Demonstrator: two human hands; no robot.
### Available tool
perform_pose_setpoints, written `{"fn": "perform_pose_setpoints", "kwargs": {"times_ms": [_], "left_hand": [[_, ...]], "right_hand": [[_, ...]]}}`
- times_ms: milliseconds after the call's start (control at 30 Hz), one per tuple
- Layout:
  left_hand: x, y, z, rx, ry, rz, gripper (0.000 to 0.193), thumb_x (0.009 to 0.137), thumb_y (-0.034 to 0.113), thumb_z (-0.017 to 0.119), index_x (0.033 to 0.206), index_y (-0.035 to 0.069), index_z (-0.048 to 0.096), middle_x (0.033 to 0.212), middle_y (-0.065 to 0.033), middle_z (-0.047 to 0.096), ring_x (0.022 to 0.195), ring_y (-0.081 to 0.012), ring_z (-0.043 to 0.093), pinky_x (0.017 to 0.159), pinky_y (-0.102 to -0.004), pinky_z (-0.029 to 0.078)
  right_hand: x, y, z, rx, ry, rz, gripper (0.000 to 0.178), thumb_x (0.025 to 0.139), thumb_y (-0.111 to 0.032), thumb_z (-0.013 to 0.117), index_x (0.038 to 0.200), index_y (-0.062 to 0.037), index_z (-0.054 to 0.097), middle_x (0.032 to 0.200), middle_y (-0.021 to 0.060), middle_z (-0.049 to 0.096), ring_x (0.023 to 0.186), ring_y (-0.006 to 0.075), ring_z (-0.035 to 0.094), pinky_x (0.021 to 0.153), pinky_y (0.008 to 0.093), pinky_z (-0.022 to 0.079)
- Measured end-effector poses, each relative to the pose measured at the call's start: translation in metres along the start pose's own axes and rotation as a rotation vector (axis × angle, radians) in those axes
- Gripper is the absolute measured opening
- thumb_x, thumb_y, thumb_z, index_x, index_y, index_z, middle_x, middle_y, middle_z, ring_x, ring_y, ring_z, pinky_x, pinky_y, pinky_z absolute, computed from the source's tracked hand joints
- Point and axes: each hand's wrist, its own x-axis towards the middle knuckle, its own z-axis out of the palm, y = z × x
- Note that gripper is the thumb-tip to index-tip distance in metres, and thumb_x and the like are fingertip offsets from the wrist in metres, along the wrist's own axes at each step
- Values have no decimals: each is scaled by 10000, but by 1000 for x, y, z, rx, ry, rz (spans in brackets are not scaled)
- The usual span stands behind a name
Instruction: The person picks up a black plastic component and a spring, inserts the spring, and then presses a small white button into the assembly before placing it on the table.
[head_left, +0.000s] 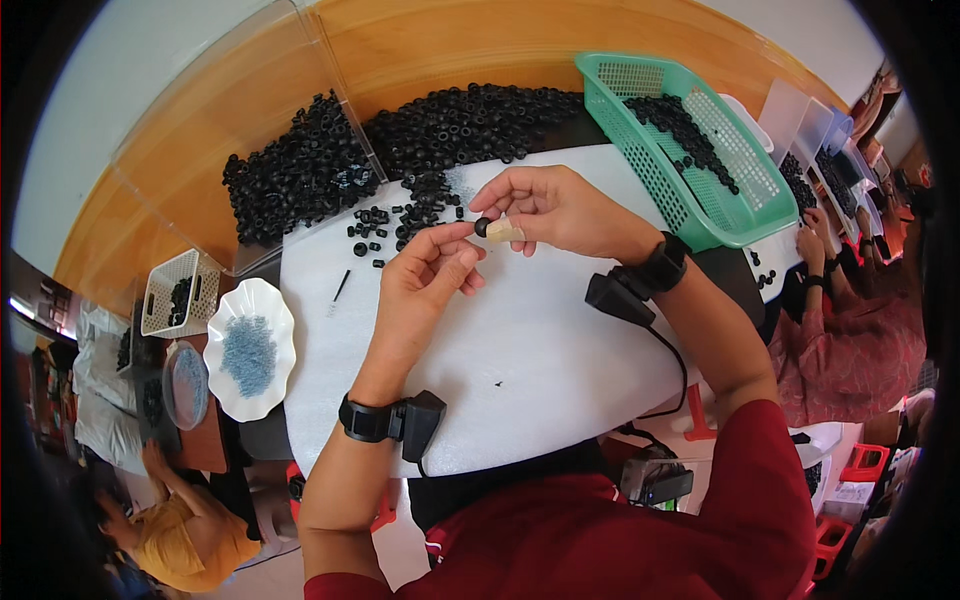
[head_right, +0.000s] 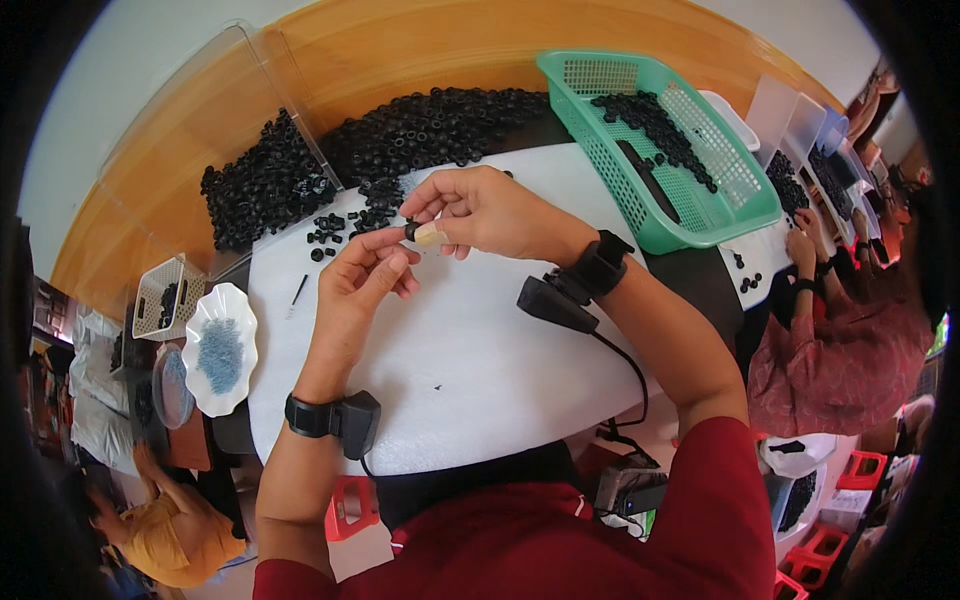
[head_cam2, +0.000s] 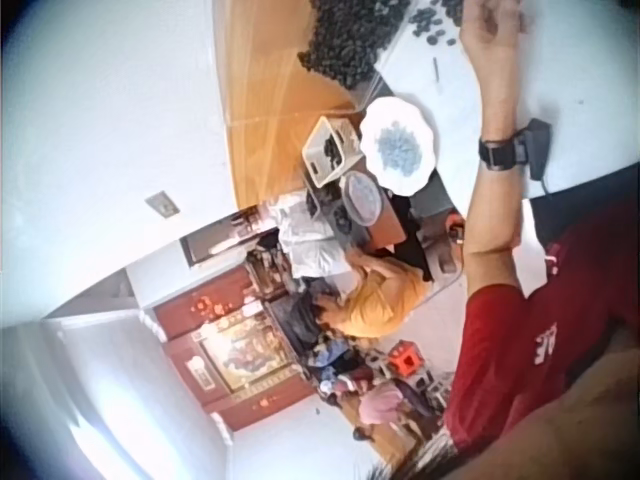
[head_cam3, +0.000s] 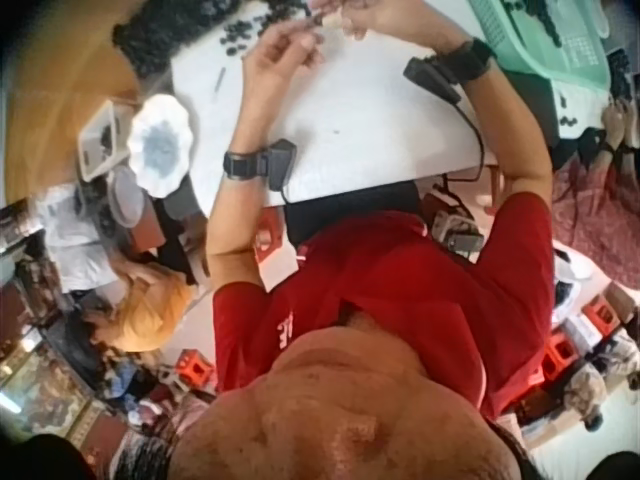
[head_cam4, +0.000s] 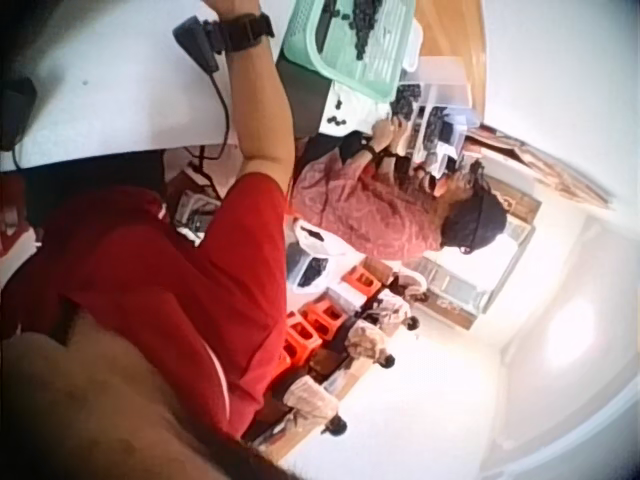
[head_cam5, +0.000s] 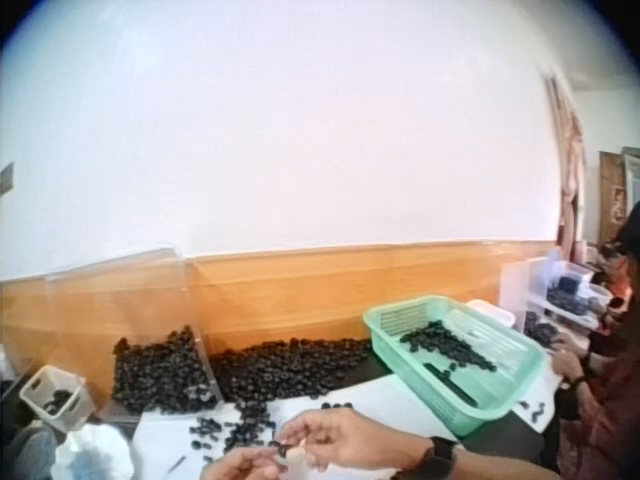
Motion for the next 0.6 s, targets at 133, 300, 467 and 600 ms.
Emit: {"fn": "perform_pose_setpoints", "kwargs": {"times_ms": [133,300,467,600], "left_hand": [[-4,7,-1,-47,80,110,266,903,61,608,1156,-11,569,978,-73,642,777,-111,606,693,-236,489],[-2,4,-5,-79,139,191,247,898,35,607,1139,-7,580,955,-52,630,790,-106,607,702,-231,494],[-3,3,-4,-35,204,219,222,897,11,597,1119,3,594,942,-37,610,801,-97,596,721,-224,495],[-3,4,-4,-17,188,253,222,894,-4,593,1115,-4,593,945,-35,591,821,-93,587,732,-223,494]], "right_hand": [[10,-10,11,103,-22,11,183,880,-37,604,1051,25,590,900,52,625,714,92,576,621,231,484],[20,-3,17,104,-17,-61,160,887,-23,596,1040,24,587,915,61,629,741,102,583,663,236,486],[23,15,29,178,66,-193,155,892,-62,604,1027,14,610,907,58,642,767,86,587,672,224,486],[21,23,34,191,107,-294,167,882,-34,609,1039,23,608,938,73,639,811,107,607,721,238,503]]}}
